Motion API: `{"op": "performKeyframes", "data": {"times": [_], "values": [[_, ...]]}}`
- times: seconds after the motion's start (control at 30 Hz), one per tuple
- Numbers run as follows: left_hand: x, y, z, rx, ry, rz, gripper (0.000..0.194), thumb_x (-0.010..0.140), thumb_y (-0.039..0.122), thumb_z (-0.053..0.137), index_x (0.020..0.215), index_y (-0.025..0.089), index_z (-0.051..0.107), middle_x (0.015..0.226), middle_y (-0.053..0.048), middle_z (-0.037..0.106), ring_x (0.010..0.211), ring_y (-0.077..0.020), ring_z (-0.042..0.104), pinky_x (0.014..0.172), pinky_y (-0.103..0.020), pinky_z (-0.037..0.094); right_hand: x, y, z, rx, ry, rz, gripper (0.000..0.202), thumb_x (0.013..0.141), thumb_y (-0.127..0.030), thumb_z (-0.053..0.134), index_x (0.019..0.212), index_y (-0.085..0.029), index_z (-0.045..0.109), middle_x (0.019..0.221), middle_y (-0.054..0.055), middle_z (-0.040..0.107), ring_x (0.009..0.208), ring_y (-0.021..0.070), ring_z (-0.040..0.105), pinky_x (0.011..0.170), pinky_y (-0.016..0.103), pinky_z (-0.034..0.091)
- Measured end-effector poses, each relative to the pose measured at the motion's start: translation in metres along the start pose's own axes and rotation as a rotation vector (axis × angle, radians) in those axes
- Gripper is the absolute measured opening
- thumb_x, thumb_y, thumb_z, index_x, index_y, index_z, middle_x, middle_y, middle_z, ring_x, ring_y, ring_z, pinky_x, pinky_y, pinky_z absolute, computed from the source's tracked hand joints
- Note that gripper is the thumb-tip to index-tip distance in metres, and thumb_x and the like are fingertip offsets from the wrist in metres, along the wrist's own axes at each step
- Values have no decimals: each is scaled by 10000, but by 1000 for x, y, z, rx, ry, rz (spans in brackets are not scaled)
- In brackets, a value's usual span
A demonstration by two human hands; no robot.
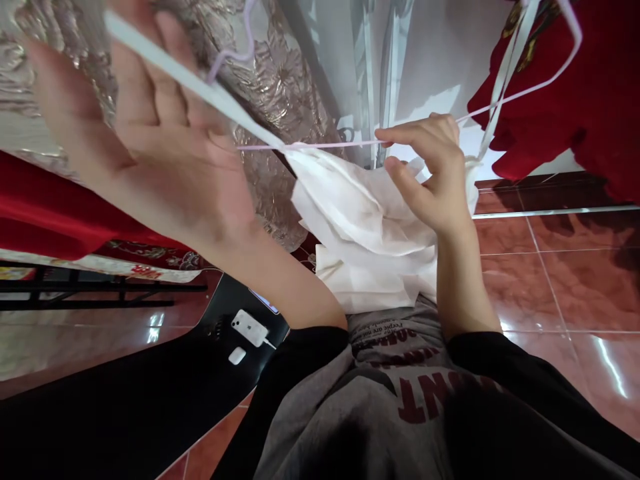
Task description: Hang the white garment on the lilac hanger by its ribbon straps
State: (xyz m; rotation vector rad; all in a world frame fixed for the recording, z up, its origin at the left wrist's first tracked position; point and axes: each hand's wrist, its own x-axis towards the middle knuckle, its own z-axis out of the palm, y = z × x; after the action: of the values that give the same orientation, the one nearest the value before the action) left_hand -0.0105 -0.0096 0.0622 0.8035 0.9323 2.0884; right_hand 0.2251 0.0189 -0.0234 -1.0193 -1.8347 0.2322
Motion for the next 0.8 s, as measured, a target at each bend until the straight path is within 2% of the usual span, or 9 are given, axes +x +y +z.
{"op": "performKeyframes", "data": {"times": [0.03,0.1,0.17,0.27,0.33,0.43,0.53,0.67,0.8], "values": [[3,-8,-7,44,-60,53,509,1124,282,190,1004,219,681,1244,-14,696,1415,-215,463,986,-307,599,0,1,-1,1,-5,-6,288,924,-534,498,1133,-413,654,1060,-7,710,1070,226,615,1173,555,396],[5,-27,-21,42,20,158,359,1108,219,302,1038,257,652,1340,36,638,1404,-205,474,986,-323,580,-2,1,-1,-3,20,-16,275,932,-511,493,1141,-420,645,1063,-7,704,1097,223,611,1199,560,369],[5,-46,-30,164,137,131,183,1060,182,474,1058,235,650,1252,-12,681,1274,-254,594,787,-333,598,-3,0,-1,-3,35,-28,268,940,-494,488,1148,-421,641,1082,-8,701,1117,219,607,1212,560,352],[-1,-63,-22,197,-7,-46,243,1095,230,449,1020,178,674,1043,-70,739,1033,-241,707,519,-259,471,-3,-5,2,17,6,-44,281,933,-488,510,1176,-418,634,1150,-13,698,1141,219,610,1218,559,347],[-9,-70,-8,114,-124,-55,300,1115,200,383,1006,146,657,899,-78,734,864,-193,729,452,-229,394,-4,-7,3,13,-13,-35,294,923,-507,531,1181,-415,640,1192,-20,689,1172,225,614,1220,560,355],[-19,-78,8,-8,-166,6,258,1103,97,353,972,155,568,729,-35,677,725,-155,721,411,-197,335,-5,2,-3,11,265,-82,315,926,-507,536,1186,-381,663,1229,-18,662,1246,235,588,1192,534,402],[-21,-84,10,-38,-208,-18,281,1095,67,349,929,175,548,701,-24,649,742,-161,729,398,-185,320,-4,20,-19,43,598,-77,349,914,-336,555,1245,-324,662,1264,-8,639,1262,234,567,1119,482,451],[-15,-81,3,21,-188,31,287,1078,82,390,900,221,568,684,-10,624,718,-154,710,413,-198,326,6,22,-42,14,379,171,283,821,-124,576,998,-258,751,973,-5,714,1005,194,666,927,414,549],[-13,-75,0,89,-220,33,311,1034,141,428,835,315,592,699,-32,630,743,-181,702,437,-295,327,11,-2,-49,97,288,164,312,862,-98,493,939,-282,734,928,-7,722,859,168,702,830,394,604]]}}
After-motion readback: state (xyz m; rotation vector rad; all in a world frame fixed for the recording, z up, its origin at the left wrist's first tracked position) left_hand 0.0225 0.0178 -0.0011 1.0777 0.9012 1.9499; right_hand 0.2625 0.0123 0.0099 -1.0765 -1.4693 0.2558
